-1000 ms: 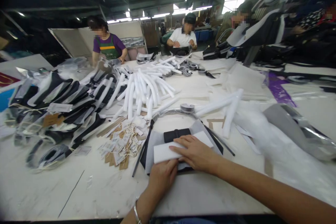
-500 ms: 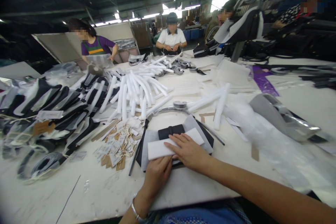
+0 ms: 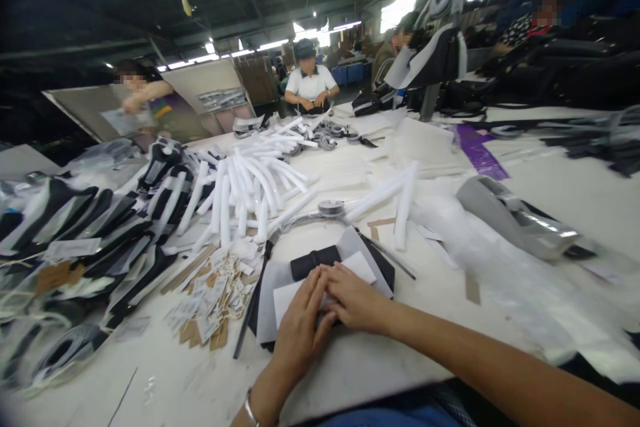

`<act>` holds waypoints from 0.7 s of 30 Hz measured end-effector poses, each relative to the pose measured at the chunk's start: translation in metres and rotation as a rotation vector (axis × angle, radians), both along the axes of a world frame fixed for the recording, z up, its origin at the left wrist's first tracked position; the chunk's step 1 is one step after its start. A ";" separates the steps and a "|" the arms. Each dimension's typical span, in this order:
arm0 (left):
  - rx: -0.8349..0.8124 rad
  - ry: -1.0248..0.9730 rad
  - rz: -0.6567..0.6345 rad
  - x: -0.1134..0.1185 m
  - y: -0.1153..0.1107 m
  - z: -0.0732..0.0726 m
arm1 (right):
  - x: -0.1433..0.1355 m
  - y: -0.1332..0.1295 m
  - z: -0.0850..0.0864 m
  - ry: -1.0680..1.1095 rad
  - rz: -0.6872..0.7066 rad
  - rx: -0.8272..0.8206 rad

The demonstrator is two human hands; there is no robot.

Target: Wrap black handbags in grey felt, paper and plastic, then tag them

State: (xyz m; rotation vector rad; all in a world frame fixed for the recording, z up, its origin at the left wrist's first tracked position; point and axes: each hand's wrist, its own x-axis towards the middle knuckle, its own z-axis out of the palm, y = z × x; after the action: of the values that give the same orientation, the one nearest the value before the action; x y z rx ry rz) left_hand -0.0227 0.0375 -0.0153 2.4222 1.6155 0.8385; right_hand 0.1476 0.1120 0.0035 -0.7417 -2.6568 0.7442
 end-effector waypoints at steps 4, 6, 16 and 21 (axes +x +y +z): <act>0.031 0.161 -0.050 -0.004 -0.005 -0.019 | 0.018 0.018 0.035 0.117 -0.003 -0.107; 0.062 0.218 -0.042 -0.006 -0.007 -0.023 | 0.039 0.038 0.048 0.092 -0.231 -0.032; 0.156 0.375 -0.020 -0.005 0.000 -0.029 | 0.135 0.133 0.006 -0.220 -1.089 0.069; 0.092 0.367 -0.077 -0.008 0.002 -0.021 | 0.137 0.127 0.004 -0.168 -1.066 0.068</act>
State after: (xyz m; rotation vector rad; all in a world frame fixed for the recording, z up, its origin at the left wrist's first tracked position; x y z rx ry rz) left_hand -0.0308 0.0390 -0.0363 2.8152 1.6080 0.4862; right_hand 0.2845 0.2386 0.0071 -1.9804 -1.9100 0.2783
